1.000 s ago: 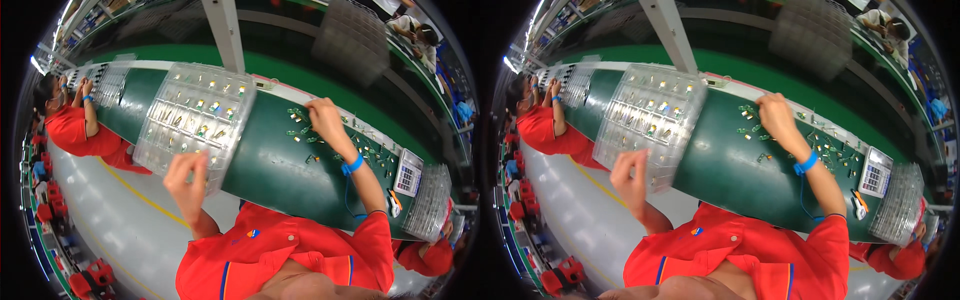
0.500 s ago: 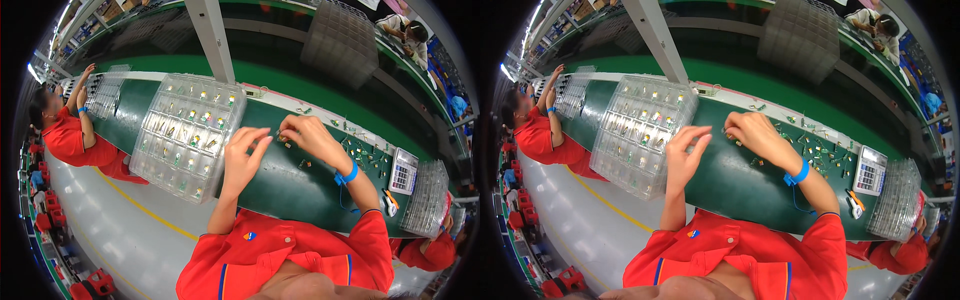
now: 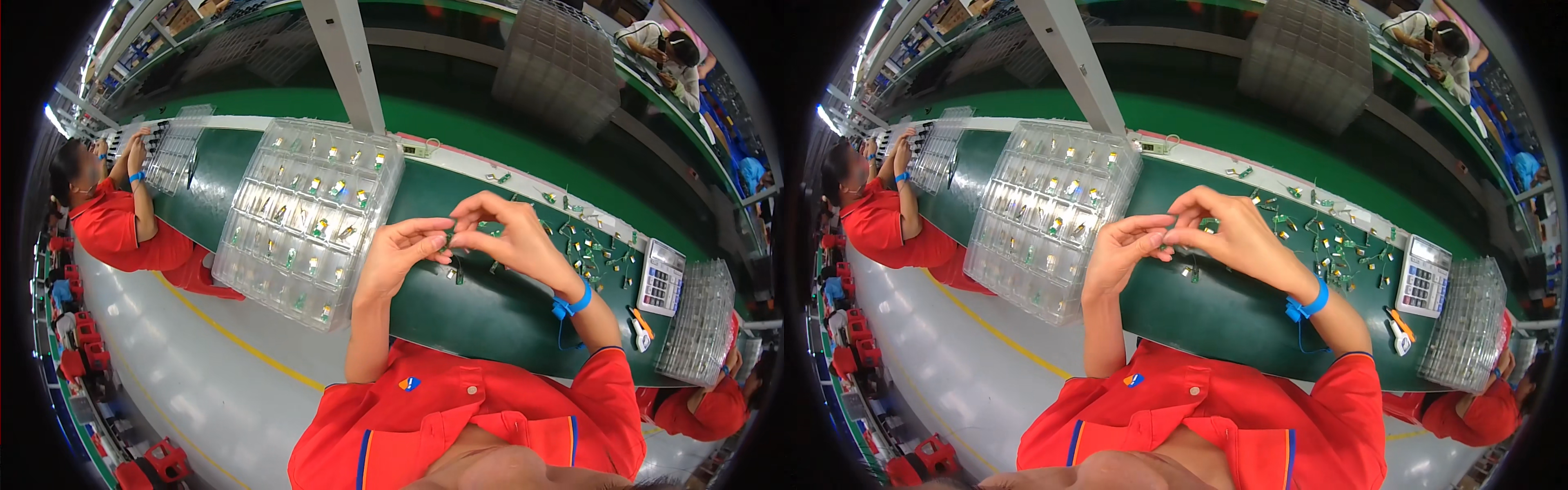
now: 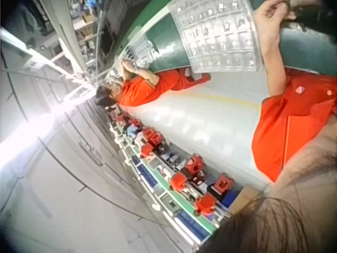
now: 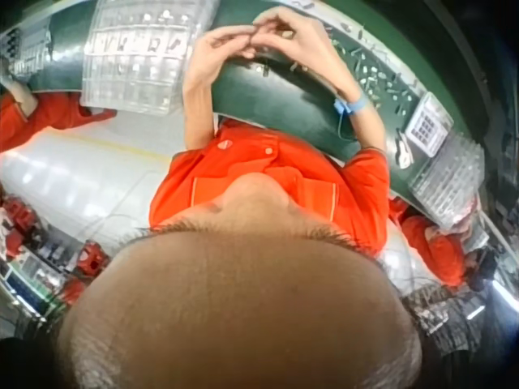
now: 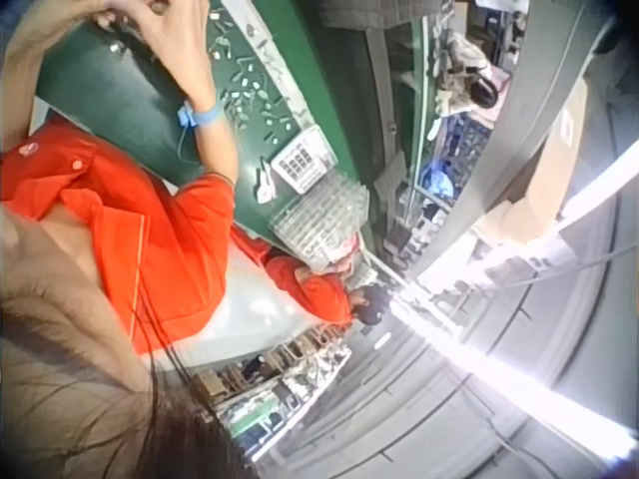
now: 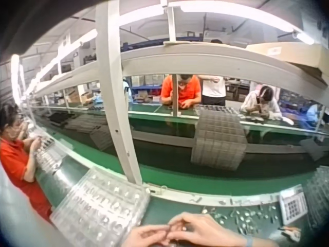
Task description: Assembling small electronic components by snapping together green and metal parts at a factory workstation.
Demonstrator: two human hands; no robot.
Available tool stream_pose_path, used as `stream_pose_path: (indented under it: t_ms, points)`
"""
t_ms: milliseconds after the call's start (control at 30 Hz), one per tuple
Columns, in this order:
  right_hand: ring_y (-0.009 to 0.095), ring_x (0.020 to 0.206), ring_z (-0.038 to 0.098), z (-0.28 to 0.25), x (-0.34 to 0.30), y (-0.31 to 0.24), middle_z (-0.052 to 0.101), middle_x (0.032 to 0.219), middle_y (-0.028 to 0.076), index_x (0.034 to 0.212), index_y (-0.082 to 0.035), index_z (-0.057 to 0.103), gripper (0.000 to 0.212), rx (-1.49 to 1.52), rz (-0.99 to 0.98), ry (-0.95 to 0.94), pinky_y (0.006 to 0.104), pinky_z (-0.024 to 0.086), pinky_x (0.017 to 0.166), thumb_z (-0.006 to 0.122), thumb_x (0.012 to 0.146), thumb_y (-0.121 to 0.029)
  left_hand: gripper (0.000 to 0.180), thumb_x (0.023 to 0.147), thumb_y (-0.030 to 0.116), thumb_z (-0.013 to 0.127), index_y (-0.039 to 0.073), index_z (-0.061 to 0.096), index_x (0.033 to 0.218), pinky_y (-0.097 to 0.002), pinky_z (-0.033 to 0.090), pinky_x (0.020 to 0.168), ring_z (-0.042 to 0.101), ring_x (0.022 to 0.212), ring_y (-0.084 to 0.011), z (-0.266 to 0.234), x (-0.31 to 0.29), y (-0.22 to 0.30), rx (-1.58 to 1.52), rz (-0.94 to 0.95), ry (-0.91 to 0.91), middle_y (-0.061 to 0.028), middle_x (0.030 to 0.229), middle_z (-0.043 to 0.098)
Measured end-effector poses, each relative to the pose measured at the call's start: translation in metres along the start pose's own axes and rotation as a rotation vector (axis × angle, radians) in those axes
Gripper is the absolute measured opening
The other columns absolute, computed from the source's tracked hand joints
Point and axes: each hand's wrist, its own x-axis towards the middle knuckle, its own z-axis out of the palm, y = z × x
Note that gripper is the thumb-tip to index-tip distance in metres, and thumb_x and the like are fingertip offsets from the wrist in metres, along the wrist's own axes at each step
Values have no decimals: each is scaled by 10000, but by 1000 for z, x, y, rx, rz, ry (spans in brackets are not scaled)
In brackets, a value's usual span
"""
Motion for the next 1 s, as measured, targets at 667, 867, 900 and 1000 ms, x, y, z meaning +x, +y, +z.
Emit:
stream_pose_path:
  t_ms: [667, 867, 900, 1000]
  points:
    - [139, 766, 616, 15, -9, 5, 656, 847, 62, 961, -30, 701, 194, 217, 23, 212, 259, 485, 669, 722, 771, -60, 333, 836, -33, 636, -21, 566, 1161, -184, 449, 561, 579, 717, -65, 21, -23, 3, 138, 220, 222, -46, 845, 628]
    - [117, 757, 593, -3, 1, 4, 652, 838, 54, 820, -9, 701, 44, 294, 51, 92, 248, 481, 698, 688, 777, -7, 480, 821, -57, 640, -2, 458, 1262, -194, 461, 604, 583, 755, -68, 15, -27, 7, 138, 47, -94, -50, 846, 631]
    - [115, 773, 600, -6, 2, 6, 661, 880, 66, 824, 4, 686, 35, 279, 50, 154, 241, 484, 714, 656, 807, -5, 445, 823, -58, 636, -5, 492, 1241, -189, 461, 587, 582, 738, -64, 16, -26, 4, 142, 67, -57, -48, 846, 629]
    - [119, 796, 610, 1, -9, 2, 661, 882, 74, 891, 29, 664, 78, 213, 136, 232, 249, 491, 732, 613, 850, -13, 420, 804, -85, 639, -21, 542, 1208, -188, 433, 520, 565, 686, -69, 23, -25, 0, 190, 150, 178, -60, 832, 627]
